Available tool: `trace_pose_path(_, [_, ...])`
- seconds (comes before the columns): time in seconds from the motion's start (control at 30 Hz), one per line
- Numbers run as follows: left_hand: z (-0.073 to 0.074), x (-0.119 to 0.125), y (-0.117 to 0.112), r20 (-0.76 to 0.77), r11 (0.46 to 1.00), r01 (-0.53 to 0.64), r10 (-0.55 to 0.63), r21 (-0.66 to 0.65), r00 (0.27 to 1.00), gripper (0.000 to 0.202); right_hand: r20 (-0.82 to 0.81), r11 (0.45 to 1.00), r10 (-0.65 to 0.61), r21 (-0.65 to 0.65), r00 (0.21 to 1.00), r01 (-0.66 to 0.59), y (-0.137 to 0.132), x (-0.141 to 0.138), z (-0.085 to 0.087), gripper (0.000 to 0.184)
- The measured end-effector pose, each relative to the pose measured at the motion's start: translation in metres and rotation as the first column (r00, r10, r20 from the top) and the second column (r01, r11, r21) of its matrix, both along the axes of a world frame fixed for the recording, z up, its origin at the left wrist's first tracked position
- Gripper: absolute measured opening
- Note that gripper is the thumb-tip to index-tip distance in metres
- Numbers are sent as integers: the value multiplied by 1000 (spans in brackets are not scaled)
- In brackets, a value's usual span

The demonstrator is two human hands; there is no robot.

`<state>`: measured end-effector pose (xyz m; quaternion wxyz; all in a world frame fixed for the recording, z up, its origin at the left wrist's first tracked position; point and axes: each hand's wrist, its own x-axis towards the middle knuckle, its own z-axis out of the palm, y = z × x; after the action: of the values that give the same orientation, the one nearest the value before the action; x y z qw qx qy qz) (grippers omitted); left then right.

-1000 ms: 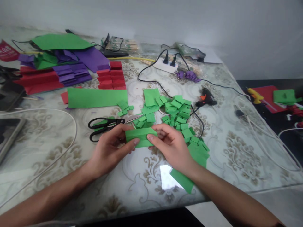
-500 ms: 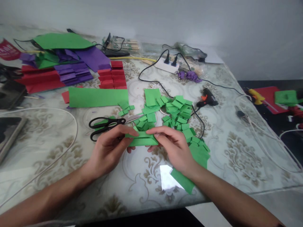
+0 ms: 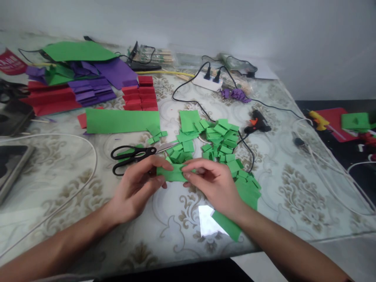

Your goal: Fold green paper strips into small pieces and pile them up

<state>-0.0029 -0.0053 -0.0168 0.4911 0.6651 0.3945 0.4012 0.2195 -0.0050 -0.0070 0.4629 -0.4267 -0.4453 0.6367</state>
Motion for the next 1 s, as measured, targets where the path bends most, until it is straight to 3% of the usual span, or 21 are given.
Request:
trace_pose_path(0.1, [-1,1,-1,-44,999,-9,10,38,999,15,106,999,-13,46,994,8,-2,0,0,6])
trace_pose_path(0.27, [-2,10,-1,-157,992,-124,128,38,979,10,224,988,-75,145,972,43,-8,-1,-2,13])
trace_pose_path(0.5, [-1,15,2,-172,978,-209,210,28,962,11,115,998,-65,20,991,63,-5,-2,0,28])
trace_pose_path(0.73, [3,14,2,-140,991,-113,102,-72,985,12,111,994,-109,1,988,110,-2,0,3,29])
trace_pose_path(1.0, [6,13,3,-128,996,-3,-9,-94,992,16,160,1000,-28,12,987,26,-4,-2,2,23])
